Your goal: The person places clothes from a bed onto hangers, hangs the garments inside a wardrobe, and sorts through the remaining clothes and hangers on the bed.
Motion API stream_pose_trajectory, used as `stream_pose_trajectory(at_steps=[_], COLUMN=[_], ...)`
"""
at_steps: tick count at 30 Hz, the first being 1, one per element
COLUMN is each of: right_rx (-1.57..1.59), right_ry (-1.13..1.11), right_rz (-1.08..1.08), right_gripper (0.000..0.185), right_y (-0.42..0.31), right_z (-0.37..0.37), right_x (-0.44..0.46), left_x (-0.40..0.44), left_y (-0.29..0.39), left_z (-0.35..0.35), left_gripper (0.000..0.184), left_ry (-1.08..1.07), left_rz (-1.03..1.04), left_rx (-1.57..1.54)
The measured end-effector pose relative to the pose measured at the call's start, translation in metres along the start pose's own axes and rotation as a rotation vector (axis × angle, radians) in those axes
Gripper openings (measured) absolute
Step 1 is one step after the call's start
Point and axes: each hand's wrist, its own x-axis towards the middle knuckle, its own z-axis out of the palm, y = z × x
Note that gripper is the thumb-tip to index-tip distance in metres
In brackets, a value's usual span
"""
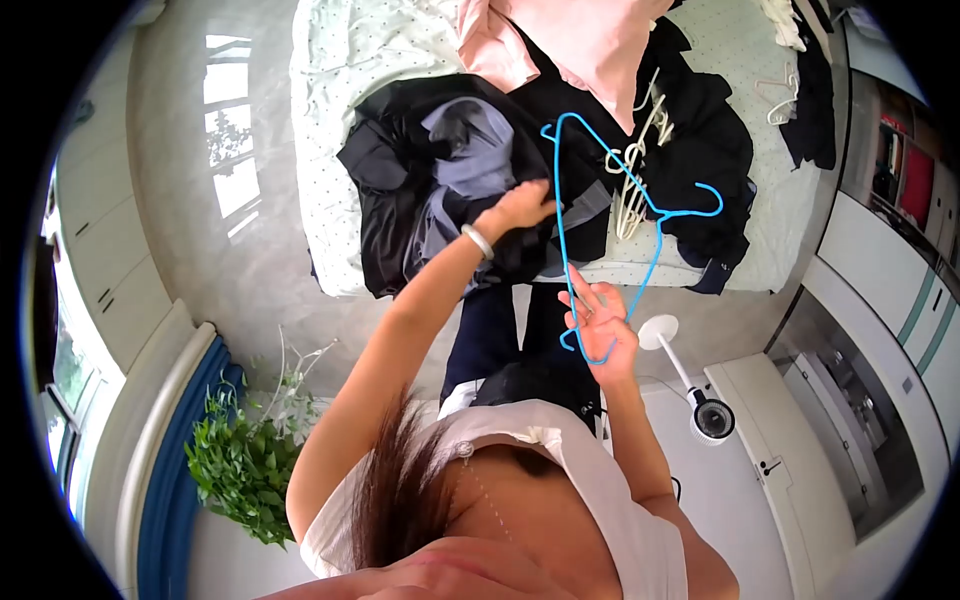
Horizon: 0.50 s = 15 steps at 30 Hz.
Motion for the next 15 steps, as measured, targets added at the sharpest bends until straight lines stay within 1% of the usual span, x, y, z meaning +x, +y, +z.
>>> stream_pose_trajectory(at_steps=[2, 3, 4, 5, 6, 8, 9, 10, 12, 14, 15], right_rx=[-0.065, -0.065, -0.041, -0.018, -0.019, -0.011, -0.012, -0.006, 0.003, -0.027, -0.024], right_ry=[0.064, 0.068, 0.092, 0.116, 0.120, 0.134, 0.132, 0.110, 0.085, 0.072, 0.070], right_rz=[-0.008, -0.011, -0.010, -0.008, -0.010, -0.013, -0.017, -0.018, -0.030, -0.031, -0.035], right_gripper=[0.052, 0.052, 0.050, 0.049, 0.049, 0.047, 0.047, 0.046, 0.045, 0.043, 0.043], right_y=[-0.001, -0.001, -0.001, 0.000, 0.000, 0.002, 0.003, 0.004, 0.005, 0.004, 0.003], right_z=[0.002, 0.001, 0.001, 0.000, 0.000, 0.000, -0.001, -0.002, -0.004, -0.003, -0.005], right_x=[0.000, -0.001, -0.004, -0.007, -0.010, -0.013, -0.014, -0.016, -0.018, -0.022, -0.024], left_x=[-0.007, -0.004, 0.000, 0.004, 0.016, 0.025, 0.026, 0.030, 0.037, 0.056, 0.058], left_y=[0.033, 0.034, 0.023, -0.002, -0.030, -0.058, -0.067, -0.082, -0.096, -0.130, -0.123], left_z=[-0.035, -0.049, -0.054, -0.058, -0.059, -0.091, -0.104, -0.113, -0.134, -0.135, -0.137], left_gripper=[0.053, 0.055, 0.043, 0.028, 0.013, 0.038, 0.049, 0.050, 0.036, 0.029, 0.020], left_ry=[-0.148, -0.008, 0.213, 0.457, 0.845, 0.919, 0.893, 0.859, 0.593, 0.410, 0.336], left_rz=[-0.162, -0.272, -0.317, -0.165, -0.106, -0.252, -0.294, -0.275, -0.233, -0.206, -0.232], left_rx=[0.094, 0.065, 0.124, 0.181, 0.131, 0.259, 0.360, 0.413, 0.637, 0.672, 0.453])
